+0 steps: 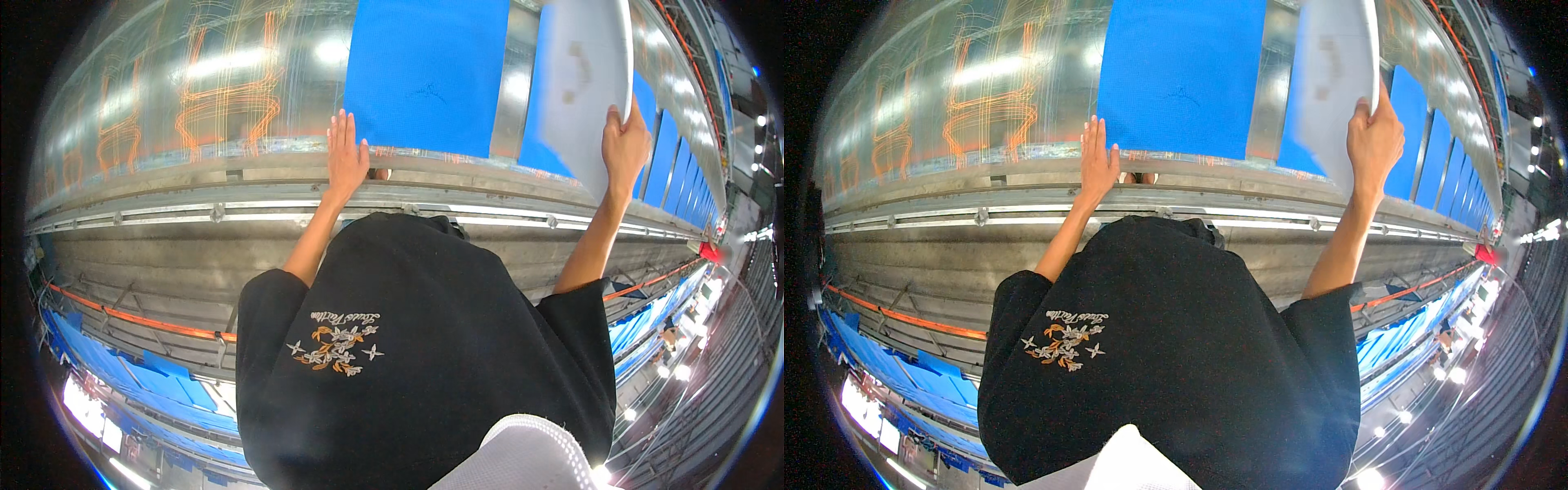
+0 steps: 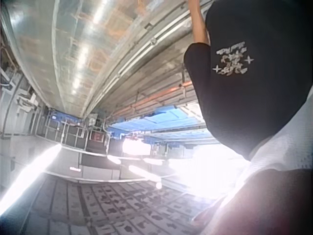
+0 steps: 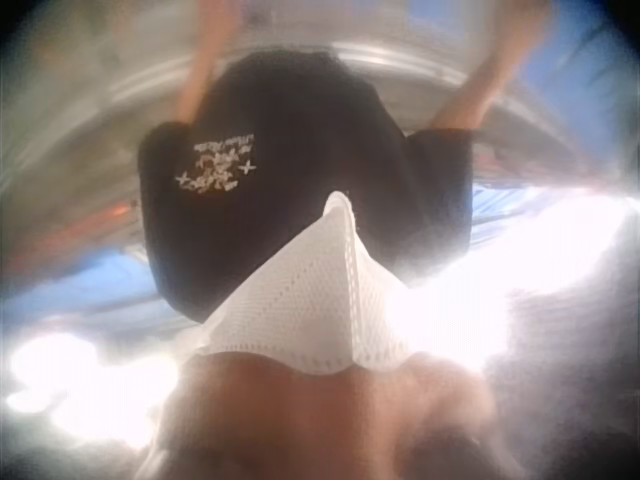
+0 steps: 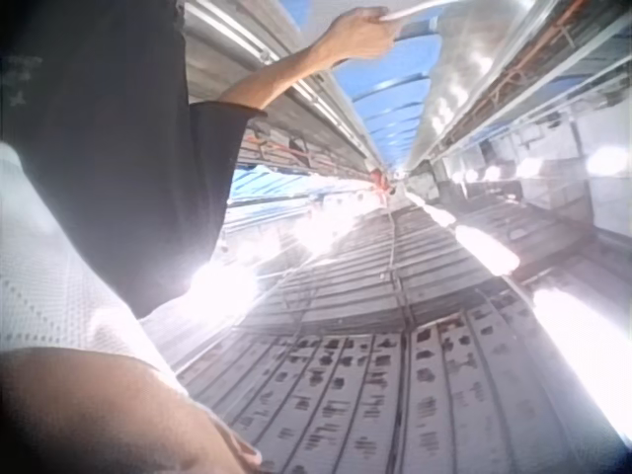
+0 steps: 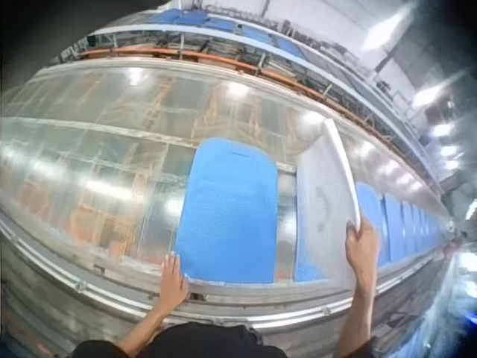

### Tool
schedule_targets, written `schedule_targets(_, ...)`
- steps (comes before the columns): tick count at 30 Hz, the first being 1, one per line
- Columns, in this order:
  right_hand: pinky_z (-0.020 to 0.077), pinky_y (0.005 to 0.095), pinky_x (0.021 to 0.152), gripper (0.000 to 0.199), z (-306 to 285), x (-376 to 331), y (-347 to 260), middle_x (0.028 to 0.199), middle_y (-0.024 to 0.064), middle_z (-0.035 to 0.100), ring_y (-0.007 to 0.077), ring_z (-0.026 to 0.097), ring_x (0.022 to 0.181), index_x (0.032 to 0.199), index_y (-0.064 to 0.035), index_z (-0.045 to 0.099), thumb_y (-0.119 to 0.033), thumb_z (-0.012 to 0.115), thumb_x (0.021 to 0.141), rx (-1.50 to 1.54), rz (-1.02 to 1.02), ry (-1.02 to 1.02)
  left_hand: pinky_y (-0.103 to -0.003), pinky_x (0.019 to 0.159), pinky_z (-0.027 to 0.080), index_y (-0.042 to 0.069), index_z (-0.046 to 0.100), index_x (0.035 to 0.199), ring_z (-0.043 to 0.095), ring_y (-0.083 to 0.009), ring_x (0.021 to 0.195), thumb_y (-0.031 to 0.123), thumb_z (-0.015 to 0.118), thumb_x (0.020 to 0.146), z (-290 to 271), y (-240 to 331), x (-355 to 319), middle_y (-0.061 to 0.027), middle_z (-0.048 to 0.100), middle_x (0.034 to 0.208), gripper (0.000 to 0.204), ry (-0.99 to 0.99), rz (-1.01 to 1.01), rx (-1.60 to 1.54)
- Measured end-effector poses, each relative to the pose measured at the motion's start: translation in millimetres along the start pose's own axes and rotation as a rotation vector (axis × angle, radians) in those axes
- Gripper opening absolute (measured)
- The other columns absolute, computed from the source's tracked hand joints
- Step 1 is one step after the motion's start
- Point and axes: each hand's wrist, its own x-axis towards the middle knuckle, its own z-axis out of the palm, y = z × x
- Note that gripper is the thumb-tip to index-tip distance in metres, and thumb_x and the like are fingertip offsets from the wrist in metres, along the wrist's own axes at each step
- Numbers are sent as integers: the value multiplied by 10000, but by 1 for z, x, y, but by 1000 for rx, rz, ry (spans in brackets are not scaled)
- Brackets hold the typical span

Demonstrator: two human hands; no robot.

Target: The person repeatedly wipes a blue surface with a white paper or cloth while walking along a metal walkway. They hold the paper in one hand and use the other hand to steady themselves on the railing.

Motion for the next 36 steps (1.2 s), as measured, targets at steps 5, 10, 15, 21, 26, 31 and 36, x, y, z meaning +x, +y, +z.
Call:
schedule_targets(5, 519, 481, 673, 499, 34, -36, -6, 763, 179, 673, 386, 664, 727, 1342, -287, 581, -158, 612, 861, -154, -321, -136, -564, 1174, 140, -8, 280, 1508, 150, -409, 1477, 236, 468, 985, 12, 7, 21, -198, 200, 1597, 607, 0, 67, 93)
schedule_targets(10, 508, 383, 759, 412, 28, -54, 6, 934, 214, 708, 304, 688, 781, 1285, -68, 611, -198, 646, 895, 170, -353, -495, -612, 1160, 109, 5, 305, 1503, 153, -409, 1478, 326, 445, 1001, 31, -2, 51, -197, 228, 1589, 612, 269, 361, -85)
schedule_targets(15, 524, 426, 694, 428, -1, -14, 22, 867, 188, 703, 346, 675, 710, 1310, -165, 611, -203, 628, 885, 22, 35, -24, -625, 1160, 61, 64, 332, 1508, 184, -379, 1473, 415, 408, 1008, 33, -19, 63, -125, 244, 1598, 615, 57, 143, 392)
schedule_targets(21, 491, 402, 629, 377, 35, -31, 30, 786, 175, 679, 328, 641, 674, 1248, -147, 645, -146, 626, 872, 1, -362, -184, -658, 1142, 43, 57, 424, 1450, 239, -388, 1445, 427, 445, 989, 27, -16, 72, -127, 362, 1537, 591, -9, 101, 465)
schedule_targets(26, 476, 325, 640, 290, 0, -65, 15, 816, 145, 703, 188, 592, 645, 1143, -8, 661, -169, 667, 902, 449, -303, -845, -686, 1126, -8, 42, 508, 1356, 305, -415, 1398, 523, 537, 898, 17, -28, 83, -164, 455, 1438, 665, -13, 256, 464)
schedule_targets(31, 498, 246, 719, 305, -33, -69, 84, 932, 55, 701, 99, 619, 803, 1124, 31, 652, -196, 689, 924, 555, 220, -195, -595, 1175, 61, 85, 396, 1476, 162, -402, 1469, 470, 441, 988, 36, 15, 98, -140, 269, 1580, 623, -24, 257, 388)
schedule_targets(36, 492, 299, 804, 326, -42, -90, 168, 1026, 115, 695, 146, 623, 897, 1180, 41, 626, -177, 660, 940, 433, 288, 63, -608, 1168, 63, 190, 341, 1519, 154, -376, 1479, 529, 440, 978, 76, 20, 88, -100, 233, 1604, 646, -136, 389, 333)
